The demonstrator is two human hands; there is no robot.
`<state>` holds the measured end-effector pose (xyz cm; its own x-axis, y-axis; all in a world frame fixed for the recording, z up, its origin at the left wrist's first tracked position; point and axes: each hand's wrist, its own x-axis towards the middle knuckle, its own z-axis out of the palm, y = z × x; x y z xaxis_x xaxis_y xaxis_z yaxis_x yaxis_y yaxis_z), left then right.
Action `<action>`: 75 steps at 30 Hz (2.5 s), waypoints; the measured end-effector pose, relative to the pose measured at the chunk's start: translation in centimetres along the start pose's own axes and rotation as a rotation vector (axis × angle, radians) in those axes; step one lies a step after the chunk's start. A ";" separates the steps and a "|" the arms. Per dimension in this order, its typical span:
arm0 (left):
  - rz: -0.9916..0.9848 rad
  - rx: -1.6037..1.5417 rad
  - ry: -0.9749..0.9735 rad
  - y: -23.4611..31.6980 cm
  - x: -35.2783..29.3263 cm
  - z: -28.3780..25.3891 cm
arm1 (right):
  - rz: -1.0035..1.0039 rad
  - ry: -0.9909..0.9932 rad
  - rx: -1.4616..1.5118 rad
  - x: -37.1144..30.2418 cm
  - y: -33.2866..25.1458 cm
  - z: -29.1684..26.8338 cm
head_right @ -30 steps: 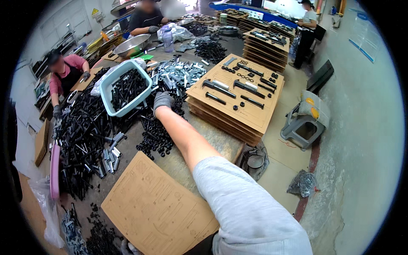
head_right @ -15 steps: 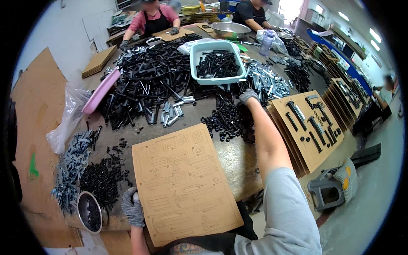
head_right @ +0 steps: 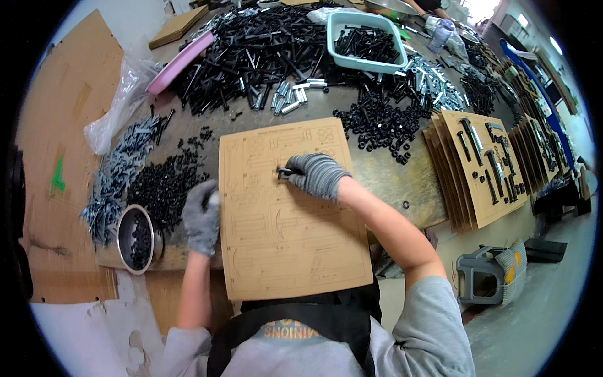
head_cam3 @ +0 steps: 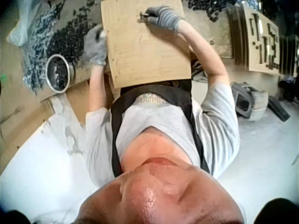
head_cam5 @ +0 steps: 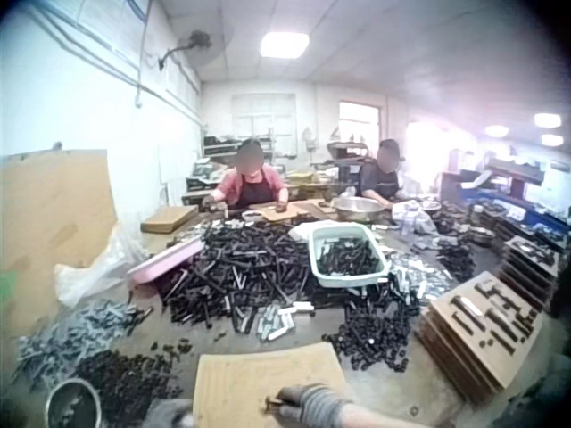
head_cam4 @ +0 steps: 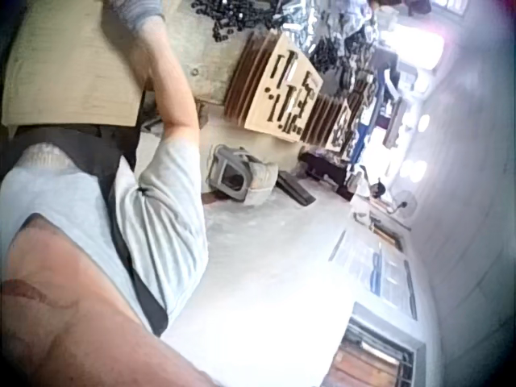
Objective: The person sorts and arranges various metal hardware items, including bolts, nuts, washers, and hammers, onto a cardboard template. They pick items from piles on the table and place them into designated spots on the board, repeating the process to fill multiple templates.
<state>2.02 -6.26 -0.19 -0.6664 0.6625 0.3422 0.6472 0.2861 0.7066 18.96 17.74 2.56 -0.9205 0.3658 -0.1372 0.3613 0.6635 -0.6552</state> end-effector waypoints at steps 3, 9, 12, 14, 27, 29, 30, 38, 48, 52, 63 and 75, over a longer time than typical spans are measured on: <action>0.009 -0.008 -0.269 3.7 2.2 1.6 | -0.127 0.140 -0.066 -0.7 0.0 2.1; 0.311 0.133 -0.421 5.1 3.4 7.0 | 0.013 0.478 -0.049 -2.4 0.9 0.5; 0.279 0.205 -0.483 4.5 4.5 7.5 | 0.070 0.362 -0.263 -3.2 0.2 -0.7; 0.248 0.184 -0.480 3.5 5.5 7.0 | 0.029 0.339 -0.362 -3.8 -0.3 -0.4; 0.180 0.174 -0.409 0.2 8.8 5.6 | -0.086 0.224 -0.311 0.9 -1.2 3.4; 0.178 0.181 -0.464 1.9 9.0 5.4 | -0.178 0.327 -0.228 2.5 -1.8 4.3; 0.176 0.177 -0.523 1.6 8.9 5.0 | -0.201 0.352 -0.219 2.8 -2.5 4.8; 0.207 0.101 -0.471 0.2 8.8 5.1 | 0.044 0.506 -0.088 3.0 4.5 -1.7; 0.154 0.103 -0.419 1.5 8.3 5.5 | -0.065 0.324 -0.343 0.4 1.5 2.3; 0.111 0.076 -0.402 0.6 8.0 5.5 | -0.039 0.392 -0.318 -3.5 3.6 2.2; 0.201 0.176 -0.352 1.6 7.6 5.5 | 0.118 0.397 -0.193 -1.8 6.1 -2.8; 0.231 0.062 -0.300 2.7 7.8 6.9 | 0.770 0.407 -0.444 6.9 25.0 -18.1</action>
<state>1.06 4.44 0.13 -0.3681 0.8850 0.2851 0.7951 0.1407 0.5899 24.32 48.66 -1.36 -0.3179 0.9440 -0.0885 0.9419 0.3037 -0.1435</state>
